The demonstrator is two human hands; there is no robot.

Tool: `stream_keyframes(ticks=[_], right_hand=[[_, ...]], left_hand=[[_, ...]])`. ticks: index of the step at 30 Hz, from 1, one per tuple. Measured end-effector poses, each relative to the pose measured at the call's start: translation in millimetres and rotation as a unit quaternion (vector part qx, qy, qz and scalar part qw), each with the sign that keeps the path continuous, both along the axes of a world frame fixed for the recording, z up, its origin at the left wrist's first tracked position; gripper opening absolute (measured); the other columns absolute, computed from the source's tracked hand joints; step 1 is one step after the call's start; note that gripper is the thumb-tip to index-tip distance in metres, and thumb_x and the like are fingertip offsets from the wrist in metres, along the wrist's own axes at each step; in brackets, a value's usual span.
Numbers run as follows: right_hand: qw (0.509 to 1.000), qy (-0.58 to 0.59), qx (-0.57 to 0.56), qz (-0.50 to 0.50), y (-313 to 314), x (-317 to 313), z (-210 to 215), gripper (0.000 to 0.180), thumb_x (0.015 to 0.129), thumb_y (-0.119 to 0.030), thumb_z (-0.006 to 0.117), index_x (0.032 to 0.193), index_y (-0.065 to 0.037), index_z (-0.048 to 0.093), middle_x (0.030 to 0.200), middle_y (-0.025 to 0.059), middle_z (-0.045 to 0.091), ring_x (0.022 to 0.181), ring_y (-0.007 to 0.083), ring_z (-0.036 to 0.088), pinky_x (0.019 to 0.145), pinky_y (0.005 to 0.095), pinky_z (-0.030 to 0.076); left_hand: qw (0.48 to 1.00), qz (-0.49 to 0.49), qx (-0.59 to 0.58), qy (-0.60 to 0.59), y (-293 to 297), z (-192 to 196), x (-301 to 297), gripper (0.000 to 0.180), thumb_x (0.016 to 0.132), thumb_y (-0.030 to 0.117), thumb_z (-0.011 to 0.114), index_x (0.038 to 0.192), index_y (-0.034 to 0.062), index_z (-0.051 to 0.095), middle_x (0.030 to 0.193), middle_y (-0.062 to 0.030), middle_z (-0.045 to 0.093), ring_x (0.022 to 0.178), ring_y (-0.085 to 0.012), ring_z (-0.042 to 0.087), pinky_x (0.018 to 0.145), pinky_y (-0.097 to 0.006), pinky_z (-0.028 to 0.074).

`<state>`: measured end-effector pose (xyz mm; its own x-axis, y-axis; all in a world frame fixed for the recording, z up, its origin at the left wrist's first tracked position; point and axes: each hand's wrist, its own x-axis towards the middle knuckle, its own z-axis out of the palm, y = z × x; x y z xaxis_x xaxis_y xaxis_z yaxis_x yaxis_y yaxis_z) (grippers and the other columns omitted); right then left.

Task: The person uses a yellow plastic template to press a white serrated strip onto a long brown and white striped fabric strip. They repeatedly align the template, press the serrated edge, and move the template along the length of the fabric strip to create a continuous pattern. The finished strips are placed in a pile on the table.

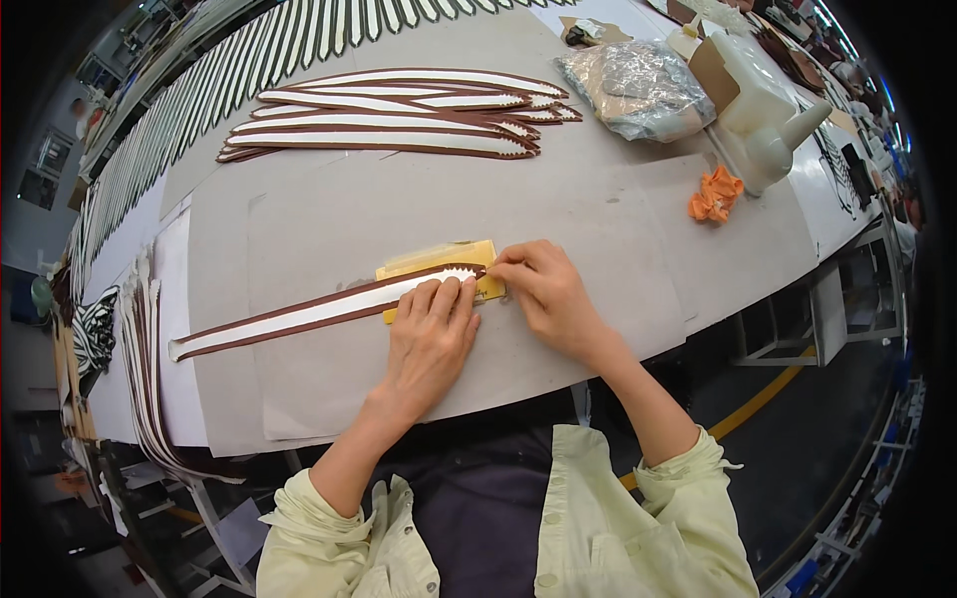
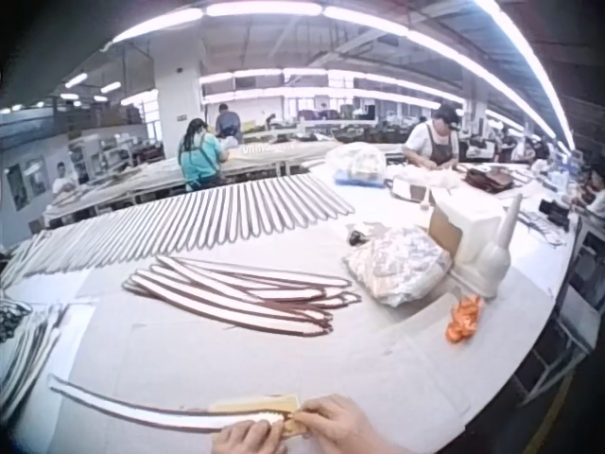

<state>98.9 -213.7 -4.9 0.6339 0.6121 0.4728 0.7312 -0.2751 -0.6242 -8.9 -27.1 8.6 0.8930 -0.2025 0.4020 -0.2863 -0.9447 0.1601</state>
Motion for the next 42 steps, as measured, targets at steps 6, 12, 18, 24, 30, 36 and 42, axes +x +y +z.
stream_keyframes(ticks=[6,12,18,24,30,36,42], right_hand=[[0.984,-0.152,-0.094,0.003,-2.3,-17.4,5.9,0.046,0.081,0.000,0.063,0.126,0.001,0.067,0.125,0.0158,0.062,0.115,0.0332,0.061,0.101,0.0453,0.047],[0.960,-0.236,-0.153,0.008,9.8,-21.9,10.0,0.038,0.080,-0.004,0.064,0.115,0.011,0.067,0.115,0.0206,0.063,0.108,0.0342,0.060,0.096,0.0446,0.049],[0.954,-0.255,-0.160,-0.003,21.3,-22.0,4.9,0.034,0.079,-0.005,0.064,0.108,0.013,0.068,0.111,0.0224,0.063,0.106,0.0348,0.059,0.095,0.0437,0.049],[0.977,-0.179,-0.110,-0.028,7.8,-30.3,1.4,0.047,0.080,0.001,0.062,0.126,0.011,0.062,0.121,0.0201,0.060,0.113,0.0345,0.059,0.100,0.0453,0.047],[0.979,-0.160,-0.120,-0.036,7.3,-31.0,3.0,0.049,0.080,0.002,0.062,0.129,0.012,0.061,0.124,0.0210,0.060,0.115,0.0353,0.058,0.101,0.0465,0.047],[0.980,-0.159,-0.117,-0.039,9.6,-33.0,0.4,0.050,0.080,0.002,0.062,0.129,0.012,0.060,0.125,0.0215,0.059,0.115,0.0357,0.058,0.101,0.0464,0.047],[0.971,-0.188,-0.139,-0.041,14.6,-33.0,7.8,0.051,0.079,0.002,0.062,0.128,0.014,0.060,0.123,0.0212,0.058,0.115,0.0358,0.057,0.100,0.0460,0.047]], left_hand=[[1.000,-0.003,-0.002,-0.002,1.3,-0.7,0.8,0.044,0.093,0.019,0.074,0.132,0.0001,0.067,0.121,-0.0109,0.061,0.112,-0.0295,0.058,0.093,-0.044,0.049],[1.000,0.001,-0.013,0.001,1.9,-1.6,-0.7,0.043,0.093,0.018,0.074,0.131,0.0013,0.067,0.122,-0.0099,0.061,0.112,-0.0291,0.057,0.091,-0.043,0.048],[0.998,-0.008,-0.056,0.007,6.1,-2.3,1.8,0.044,0.093,0.015,0.073,0.134,0.0019,0.067,0.121,-0.0094,0.060,0.110,-0.0288,0.057,0.090,-0.043,0.047],[0.998,-0.008,-0.060,0.013,3.4,2.1,3.7,0.047,0.092,0.013,0.073,0.137,0.0013,0.065,0.116,-0.0097,0.059,0.109,-0.0285,0.056,0.091,-0.042,0.046],[0.998,-0.013,-0.054,0.014,1.9,1.5,9.9,0.046,0.091,0.013,0.074,0.135,-0.0001,0.065,0.115,-0.0107,0.058,0.108,-0.0289,0.055,0.091,-0.043,0.046],[0.998,-0.015,-0.055,0.020,2.8,2.7,12.8,0.046,0.091,0.011,0.073,0.134,-0.0013,0.065,0.114,-0.0119,0.059,0.107,-0.0294,0.056,0.091,-0.043,0.046],[0.998,-0.013,-0.056,0.005,5.4,3.8,-3.0,0.048,0.087,0.005,0.072,0.133,-0.0052,0.065,0.120,-0.0151,0.062,0.114,-0.0325,0.059,0.096,-0.044,0.050]])
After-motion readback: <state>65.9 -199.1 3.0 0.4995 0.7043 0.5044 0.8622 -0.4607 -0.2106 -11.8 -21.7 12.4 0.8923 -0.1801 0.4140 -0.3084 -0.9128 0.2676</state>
